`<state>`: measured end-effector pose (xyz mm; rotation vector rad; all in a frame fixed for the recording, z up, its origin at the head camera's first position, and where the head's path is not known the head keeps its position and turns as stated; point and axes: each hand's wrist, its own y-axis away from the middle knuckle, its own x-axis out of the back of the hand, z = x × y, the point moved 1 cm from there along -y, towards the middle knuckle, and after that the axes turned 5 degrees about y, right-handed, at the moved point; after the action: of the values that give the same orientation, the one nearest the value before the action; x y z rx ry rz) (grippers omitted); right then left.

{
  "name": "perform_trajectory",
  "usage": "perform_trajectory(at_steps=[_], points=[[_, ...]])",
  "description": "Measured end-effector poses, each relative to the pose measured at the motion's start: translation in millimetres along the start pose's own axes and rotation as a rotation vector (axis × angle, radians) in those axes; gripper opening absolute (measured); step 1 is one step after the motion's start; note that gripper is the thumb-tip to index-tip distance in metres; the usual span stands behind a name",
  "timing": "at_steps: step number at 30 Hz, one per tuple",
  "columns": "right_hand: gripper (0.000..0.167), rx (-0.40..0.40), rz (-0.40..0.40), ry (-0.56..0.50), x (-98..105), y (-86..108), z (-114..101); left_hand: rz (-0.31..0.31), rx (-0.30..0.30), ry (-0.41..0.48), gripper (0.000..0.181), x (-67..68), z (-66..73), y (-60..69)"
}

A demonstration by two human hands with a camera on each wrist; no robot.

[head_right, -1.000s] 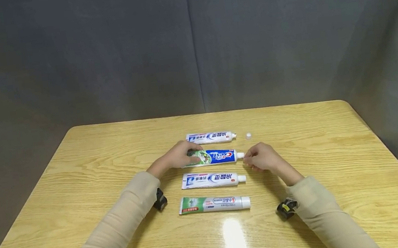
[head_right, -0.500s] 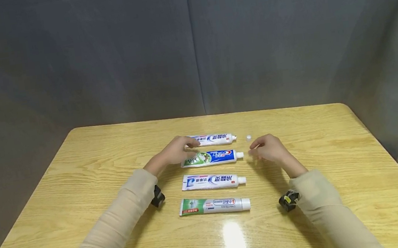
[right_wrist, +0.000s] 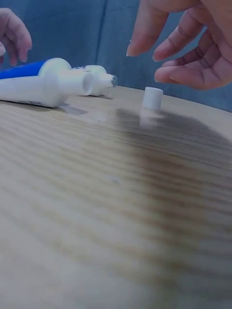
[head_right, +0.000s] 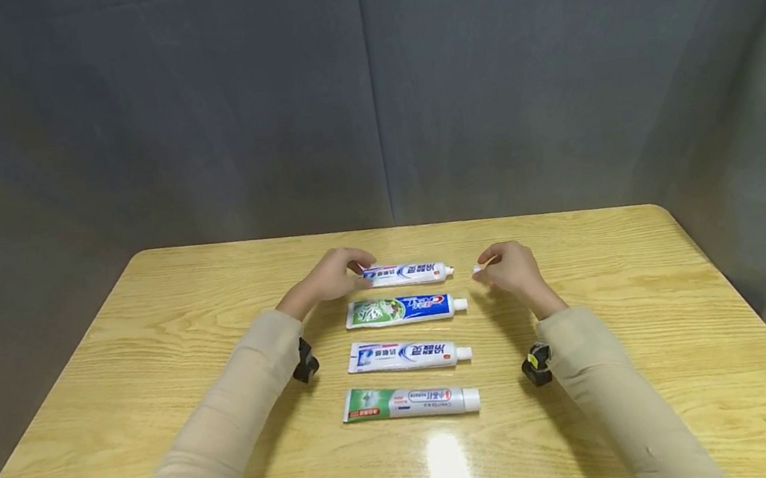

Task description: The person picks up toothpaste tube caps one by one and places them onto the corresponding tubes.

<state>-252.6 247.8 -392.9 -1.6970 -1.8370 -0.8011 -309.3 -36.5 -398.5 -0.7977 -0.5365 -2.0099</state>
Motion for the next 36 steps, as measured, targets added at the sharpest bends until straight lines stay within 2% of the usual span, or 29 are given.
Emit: perform_trajectory(at_steps=[7, 12, 17, 22, 28, 36], points=[[0.039, -0.025, 0.014, 0.048, -0.1, -11.1, 0.0, -0.003, 0.005, 0.037, 0.043, 5.3, -4.8, -6.7], [0.037, -0.049, 0.04, 0.115, -1.6, -17.3, 0.2, 0.006, 0.01, 0.055, 0.043, 5.2, -7.1, -14.0], [0.033, -0.045, 0.07, 0.194, -3.5, -21.2, -0.9, -0.006, 0.039, 0.066, 0.044, 6.8, -7.4, -20.3], [0.028, -0.032, 0.073, 0.229, -8.0, -24.4, -1.7, -0.004, 0.069, 0.084, 0.043, 7.4, -9.9, -21.0], [0.019, -0.03, 0.064, 0.26, -9.4, -27.5, -1.1, -0.011, 0.091, 0.125, 0.042, 2.8, -11.6, -21.3], [0.019, -0.036, 0.04, 0.243, -10.5, -26.1, 2.1, 0.008, 0.133, 0.125, 0.039, -7.5, -8.6, -27.8]])
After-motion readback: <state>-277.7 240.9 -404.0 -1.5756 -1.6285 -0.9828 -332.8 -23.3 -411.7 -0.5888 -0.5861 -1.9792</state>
